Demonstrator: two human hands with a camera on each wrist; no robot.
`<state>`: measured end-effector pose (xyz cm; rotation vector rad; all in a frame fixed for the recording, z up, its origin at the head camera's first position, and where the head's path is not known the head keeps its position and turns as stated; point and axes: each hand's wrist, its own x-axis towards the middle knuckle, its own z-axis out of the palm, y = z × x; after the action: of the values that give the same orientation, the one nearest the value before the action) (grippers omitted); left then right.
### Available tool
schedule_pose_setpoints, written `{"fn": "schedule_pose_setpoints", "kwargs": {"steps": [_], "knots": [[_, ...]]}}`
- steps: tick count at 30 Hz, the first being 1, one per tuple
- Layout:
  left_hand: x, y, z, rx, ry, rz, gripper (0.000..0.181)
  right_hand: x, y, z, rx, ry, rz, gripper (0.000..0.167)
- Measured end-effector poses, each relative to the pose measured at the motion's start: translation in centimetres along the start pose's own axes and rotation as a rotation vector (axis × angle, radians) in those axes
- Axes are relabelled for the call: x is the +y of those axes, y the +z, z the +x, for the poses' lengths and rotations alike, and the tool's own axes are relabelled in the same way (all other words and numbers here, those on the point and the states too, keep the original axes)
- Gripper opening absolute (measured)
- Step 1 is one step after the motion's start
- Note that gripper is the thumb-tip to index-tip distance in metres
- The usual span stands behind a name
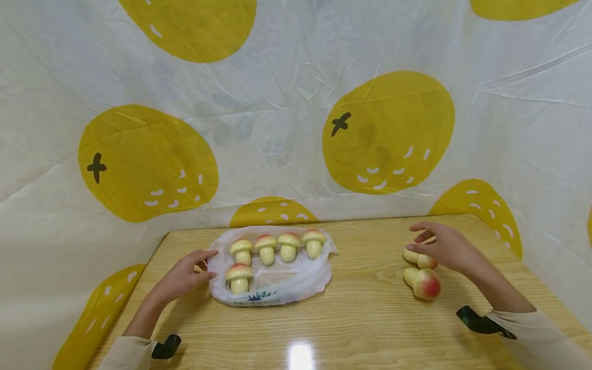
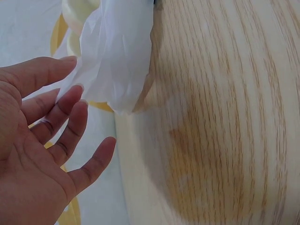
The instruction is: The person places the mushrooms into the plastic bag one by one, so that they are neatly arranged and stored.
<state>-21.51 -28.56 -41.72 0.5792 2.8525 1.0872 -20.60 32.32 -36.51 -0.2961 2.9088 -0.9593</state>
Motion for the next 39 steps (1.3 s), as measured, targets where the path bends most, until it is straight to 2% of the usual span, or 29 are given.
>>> {"fn": "schedule_pose_setpoints", "kwargs": {"steps": [5,18,30,39], "knots": [[0.0,0.0,0.0,-0.006,0.012,0.0,0.054,0.5,-0.5,-0.4,0.01,0.002,-0.046,0.063],[-0.2,0.1,-0.1,-0.008,0.013,0.001,0.054,2.0,-1.2,-0.4,0.013,-0.034,-0.054,0.055],[-0.2,0.2,-0.1,-0.007,0.028,0.0,0.054,3.4,-0.7,0.3,-0.048,0.054,-0.185,0.069],[-0.4,0.2,0.0,-0.003,0.027,0.003,0.054,4.1,0.2,0.9,-0.058,0.031,-0.147,0.068]]}}
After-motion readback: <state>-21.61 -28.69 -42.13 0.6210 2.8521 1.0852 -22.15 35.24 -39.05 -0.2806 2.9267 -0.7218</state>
